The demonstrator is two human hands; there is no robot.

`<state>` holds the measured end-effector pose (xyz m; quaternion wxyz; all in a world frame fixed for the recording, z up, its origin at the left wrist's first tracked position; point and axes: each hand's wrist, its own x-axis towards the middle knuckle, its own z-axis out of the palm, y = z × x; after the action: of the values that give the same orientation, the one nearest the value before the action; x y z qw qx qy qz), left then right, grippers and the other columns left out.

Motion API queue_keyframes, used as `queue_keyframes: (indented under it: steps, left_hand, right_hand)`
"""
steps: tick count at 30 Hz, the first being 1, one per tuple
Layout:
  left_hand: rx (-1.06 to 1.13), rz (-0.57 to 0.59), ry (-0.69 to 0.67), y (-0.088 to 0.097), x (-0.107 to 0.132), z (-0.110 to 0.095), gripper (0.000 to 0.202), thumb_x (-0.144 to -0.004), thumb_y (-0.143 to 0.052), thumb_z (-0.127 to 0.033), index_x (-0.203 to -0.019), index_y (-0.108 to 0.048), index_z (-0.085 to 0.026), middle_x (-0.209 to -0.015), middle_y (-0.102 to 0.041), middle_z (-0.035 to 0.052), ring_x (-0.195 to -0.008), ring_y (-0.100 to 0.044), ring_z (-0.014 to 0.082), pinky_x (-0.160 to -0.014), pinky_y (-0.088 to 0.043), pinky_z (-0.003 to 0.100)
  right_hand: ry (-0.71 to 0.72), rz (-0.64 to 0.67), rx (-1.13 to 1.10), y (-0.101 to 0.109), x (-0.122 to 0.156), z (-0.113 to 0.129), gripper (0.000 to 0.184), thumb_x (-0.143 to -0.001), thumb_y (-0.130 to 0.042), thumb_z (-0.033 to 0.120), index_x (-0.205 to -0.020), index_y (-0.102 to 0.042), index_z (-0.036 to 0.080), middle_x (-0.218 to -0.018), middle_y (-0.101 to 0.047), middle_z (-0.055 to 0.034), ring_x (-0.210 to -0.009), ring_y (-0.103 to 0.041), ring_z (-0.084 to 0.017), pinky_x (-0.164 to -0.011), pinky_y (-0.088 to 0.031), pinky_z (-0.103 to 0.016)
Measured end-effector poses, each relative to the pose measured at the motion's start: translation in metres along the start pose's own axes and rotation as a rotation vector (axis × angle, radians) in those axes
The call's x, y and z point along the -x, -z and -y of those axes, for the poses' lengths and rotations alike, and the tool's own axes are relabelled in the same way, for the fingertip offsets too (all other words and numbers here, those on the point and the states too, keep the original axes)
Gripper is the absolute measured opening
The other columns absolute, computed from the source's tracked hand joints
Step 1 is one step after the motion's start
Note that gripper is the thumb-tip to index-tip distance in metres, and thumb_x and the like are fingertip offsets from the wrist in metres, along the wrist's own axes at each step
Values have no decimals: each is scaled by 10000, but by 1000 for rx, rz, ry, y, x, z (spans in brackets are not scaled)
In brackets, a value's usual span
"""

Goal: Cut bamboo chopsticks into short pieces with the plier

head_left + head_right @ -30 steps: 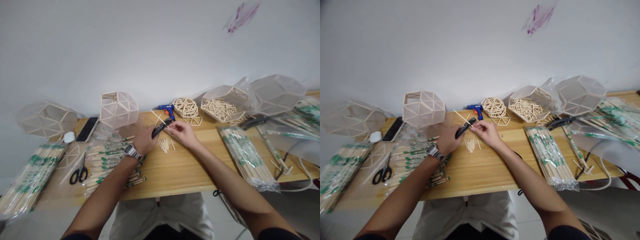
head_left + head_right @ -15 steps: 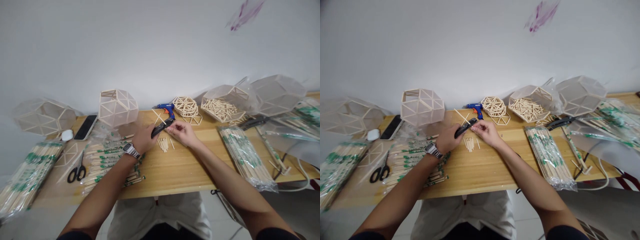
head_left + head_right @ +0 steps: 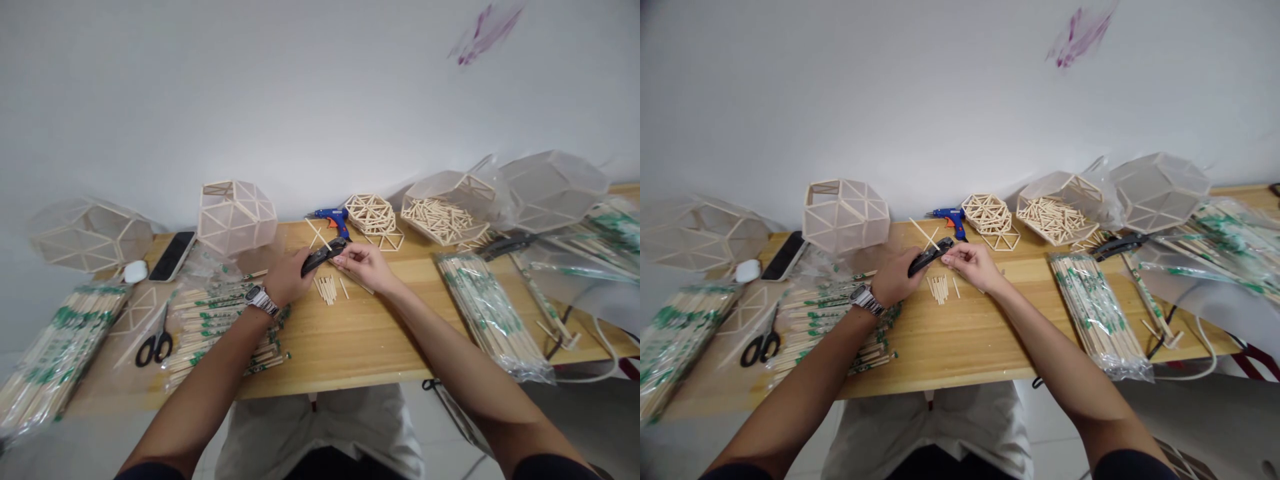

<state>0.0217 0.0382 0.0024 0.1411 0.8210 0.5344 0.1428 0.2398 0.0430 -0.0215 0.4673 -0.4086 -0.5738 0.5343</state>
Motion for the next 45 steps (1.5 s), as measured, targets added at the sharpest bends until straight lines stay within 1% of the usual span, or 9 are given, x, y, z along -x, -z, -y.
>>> queue_keyframes:
  steps: [4, 10, 15, 19, 27, 35, 39, 42, 45]
  left_hand:
    - [1, -5, -15, 0, 0, 1, 159, -972, -563, -315, -1061, -635, -206, -1000, -735, 84, -910, -685, 238, -780, -487, 332]
    - [9, -3, -39, 2, 0, 0, 166, -975, -550, -307, -1054, -637, -189, -985, -734, 94, -894, -680, 245, -773, -486, 347]
    - [4, 5, -27, 5, -1, -2, 161, -966, -567, -298, -1070, -641, -199, -980, -733, 84, -902, -681, 238, -780, -485, 337]
    - [-1, 19, -20, 7, 0, -3, 133, -964, -564, -279, -1035, -643, -200, -940, -731, 77, -869, -679, 233, -750, -470, 326]
    - [-12, 39, -4, 5, 0, 2, 120, -969, -547, -294, -974, -639, -217, -876, -724, 59, -800, -670, 220, -690, -431, 310]
    - [-47, 53, 41, 7, 0, -3, 151, -977, -555, -310, -980, -667, -208, -863, -744, 64, -780, -685, 226, -672, -414, 316]
    - [-51, 65, 60, 5, -1, -1, 171, -990, -541, -323, -992, -662, -203, -892, -756, 72, -803, -695, 231, -686, -415, 323]
    - [-72, 73, 80, 4, -2, 0, 183, -998, -526, -335, -999, -653, -203, -904, -758, 76, -812, -697, 236, -680, -405, 327]
    - [-98, 85, 90, 4, -2, -1, 193, -1002, -524, -349, -995, -647, -201, -909, -755, 80, -826, -695, 237, -682, -401, 325]
  right_hand:
    - [-7, 8, -8, -1, 0, -1, 372, -782, -845, 523, -738, -710, 179, -639, -626, 2, -568, -495, -117, -536, -356, -263]
    - [-4, 14, -5, 0, 0, -1, 382, -786, -843, 532, -734, -714, 176, -644, -648, -8, -579, -521, -120, -559, -397, -273]
    - [-15, 9, -8, 0, 1, -3, 387, -783, -846, 538, -753, -729, 170, -657, -670, -18, -586, -541, -123, -563, -412, -270]
    - [-7, 18, -15, 1, 0, -5, 378, -789, -844, 535, -771, -746, 170, -682, -688, -27, -602, -560, -131, -576, -439, -276]
    - [-30, 37, -71, 1, 0, -9, 366, -781, -855, 526, -809, -769, 171, -713, -707, -34, -618, -584, -129, -587, -460, -267]
    - [-46, 40, -38, 0, 0, -3, 396, -769, -853, 552, -837, -771, 170, -728, -718, -44, -609, -589, -131, -588, -474, -276]
    - [11, -13, 90, -4, 1, -1, 396, -806, -817, 558, -869, -778, 169, -729, -731, -49, -617, -613, -149, -597, -491, -289]
    - [87, -88, 168, -7, 1, -1, 370, -807, -823, 536, -887, -774, 179, -799, -766, -61, -709, -676, -183, -680, -543, -314]
    - [114, -132, 152, -9, 1, -3, 376, -764, -861, 531, -884, -766, 188, -855, -786, -71, -784, -715, -211, -754, -577, -342]
